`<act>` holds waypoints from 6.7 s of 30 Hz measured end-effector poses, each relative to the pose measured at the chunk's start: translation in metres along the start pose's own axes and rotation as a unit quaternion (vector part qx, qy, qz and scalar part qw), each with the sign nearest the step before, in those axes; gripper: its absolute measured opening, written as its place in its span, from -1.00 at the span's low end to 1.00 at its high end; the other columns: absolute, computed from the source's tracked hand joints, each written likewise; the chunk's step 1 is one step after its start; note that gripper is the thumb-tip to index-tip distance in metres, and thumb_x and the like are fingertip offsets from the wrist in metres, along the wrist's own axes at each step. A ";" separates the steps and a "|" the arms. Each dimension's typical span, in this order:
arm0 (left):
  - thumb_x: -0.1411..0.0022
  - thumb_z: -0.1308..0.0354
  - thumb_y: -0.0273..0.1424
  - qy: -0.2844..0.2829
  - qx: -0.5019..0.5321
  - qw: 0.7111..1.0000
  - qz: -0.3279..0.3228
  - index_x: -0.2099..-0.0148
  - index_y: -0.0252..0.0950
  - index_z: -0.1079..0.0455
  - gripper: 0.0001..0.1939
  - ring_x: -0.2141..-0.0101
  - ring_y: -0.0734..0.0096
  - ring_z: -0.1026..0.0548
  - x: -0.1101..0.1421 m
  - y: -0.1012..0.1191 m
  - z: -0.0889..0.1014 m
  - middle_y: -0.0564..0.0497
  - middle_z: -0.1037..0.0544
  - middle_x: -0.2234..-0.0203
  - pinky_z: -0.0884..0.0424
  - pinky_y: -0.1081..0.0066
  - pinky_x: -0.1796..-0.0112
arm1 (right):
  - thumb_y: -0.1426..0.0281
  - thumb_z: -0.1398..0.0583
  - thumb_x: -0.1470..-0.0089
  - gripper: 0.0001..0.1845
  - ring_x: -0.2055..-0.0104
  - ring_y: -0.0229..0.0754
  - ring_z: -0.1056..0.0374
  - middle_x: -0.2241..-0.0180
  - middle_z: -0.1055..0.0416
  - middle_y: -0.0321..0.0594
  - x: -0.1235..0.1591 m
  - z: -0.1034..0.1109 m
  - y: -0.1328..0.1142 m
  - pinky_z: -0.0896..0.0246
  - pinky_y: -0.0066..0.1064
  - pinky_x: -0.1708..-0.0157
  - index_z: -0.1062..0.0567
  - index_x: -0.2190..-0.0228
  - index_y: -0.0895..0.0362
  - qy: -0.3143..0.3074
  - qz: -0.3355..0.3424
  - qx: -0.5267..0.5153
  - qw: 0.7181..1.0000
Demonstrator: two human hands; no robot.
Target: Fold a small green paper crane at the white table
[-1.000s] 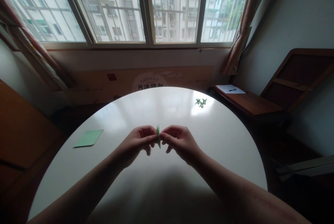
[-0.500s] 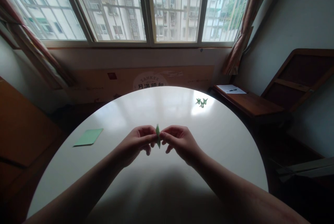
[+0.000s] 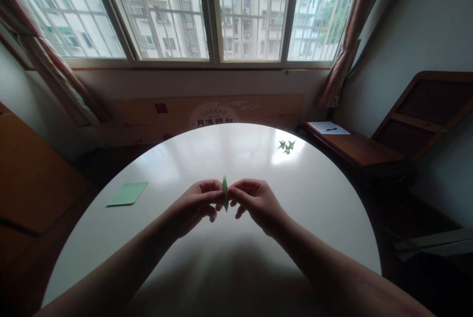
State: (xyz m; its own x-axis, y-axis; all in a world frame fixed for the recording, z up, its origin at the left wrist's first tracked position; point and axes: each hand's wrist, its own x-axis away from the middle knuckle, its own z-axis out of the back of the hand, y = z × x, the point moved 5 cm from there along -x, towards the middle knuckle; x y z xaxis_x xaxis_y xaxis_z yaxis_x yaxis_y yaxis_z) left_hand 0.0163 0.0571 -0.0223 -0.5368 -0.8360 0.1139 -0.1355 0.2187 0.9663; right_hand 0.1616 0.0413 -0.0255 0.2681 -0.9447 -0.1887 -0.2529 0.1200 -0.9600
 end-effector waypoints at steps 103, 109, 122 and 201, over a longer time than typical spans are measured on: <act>-0.07 -0.38 -0.24 -0.006 -0.177 0.980 -0.090 0.32 -0.39 -0.49 -0.71 0.48 0.43 -0.41 0.001 0.010 -0.004 -0.03 -0.51 0.47 -0.39 0.56 0.62 | 0.22 -0.26 -0.06 -0.74 0.37 -0.16 -0.39 0.45 -0.46 -0.16 -0.001 0.003 0.003 -0.32 -0.48 0.57 -0.53 0.45 0.18 -0.009 -0.104 -0.009 0.995; -0.07 -0.37 -0.25 -0.010 -0.181 0.980 -0.084 0.33 -0.38 -0.49 -0.72 0.49 0.43 -0.40 0.000 0.009 -0.004 -0.02 -0.50 0.50 -0.38 0.55 0.62 | 0.26 -0.23 -0.08 -0.78 0.38 -0.16 -0.40 0.45 -0.46 -0.16 -0.001 0.004 0.007 -0.32 -0.48 0.57 -0.52 0.45 0.17 -0.027 -0.134 -0.032 0.990; -0.08 -0.34 -0.25 -0.006 -0.172 0.983 -0.067 0.31 -0.39 -0.47 -0.72 0.49 0.44 -0.41 -0.001 0.006 -0.002 0.00 -0.48 0.52 -0.37 0.56 0.62 | 0.19 -0.32 -0.07 -0.70 0.43 -0.19 -0.43 0.47 -0.51 -0.18 -0.003 0.009 -0.002 -0.33 -0.47 0.56 -0.54 0.34 0.20 -0.006 -0.040 0.057 0.998; -0.07 -0.34 -0.26 0.077 -0.133 0.984 -0.090 0.31 -0.40 -0.52 -0.73 0.54 0.48 -0.37 0.001 0.012 0.000 0.03 -0.46 0.59 -0.34 0.60 0.66 | 0.26 -0.44 0.06 -0.73 0.41 -0.18 -0.43 0.43 -0.54 -0.16 0.001 0.004 0.000 -0.38 -0.47 0.61 -0.63 0.36 0.18 0.031 0.013 0.038 0.999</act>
State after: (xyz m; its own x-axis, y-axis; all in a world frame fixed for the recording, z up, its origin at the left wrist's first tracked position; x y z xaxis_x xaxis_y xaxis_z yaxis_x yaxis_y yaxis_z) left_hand 0.0137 0.0589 -0.0108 -0.3890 -0.9198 -0.0509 0.0163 -0.0621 0.9979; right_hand 0.1656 0.0419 -0.0262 0.2035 -0.9579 -0.2026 -0.1878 0.1649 -0.9683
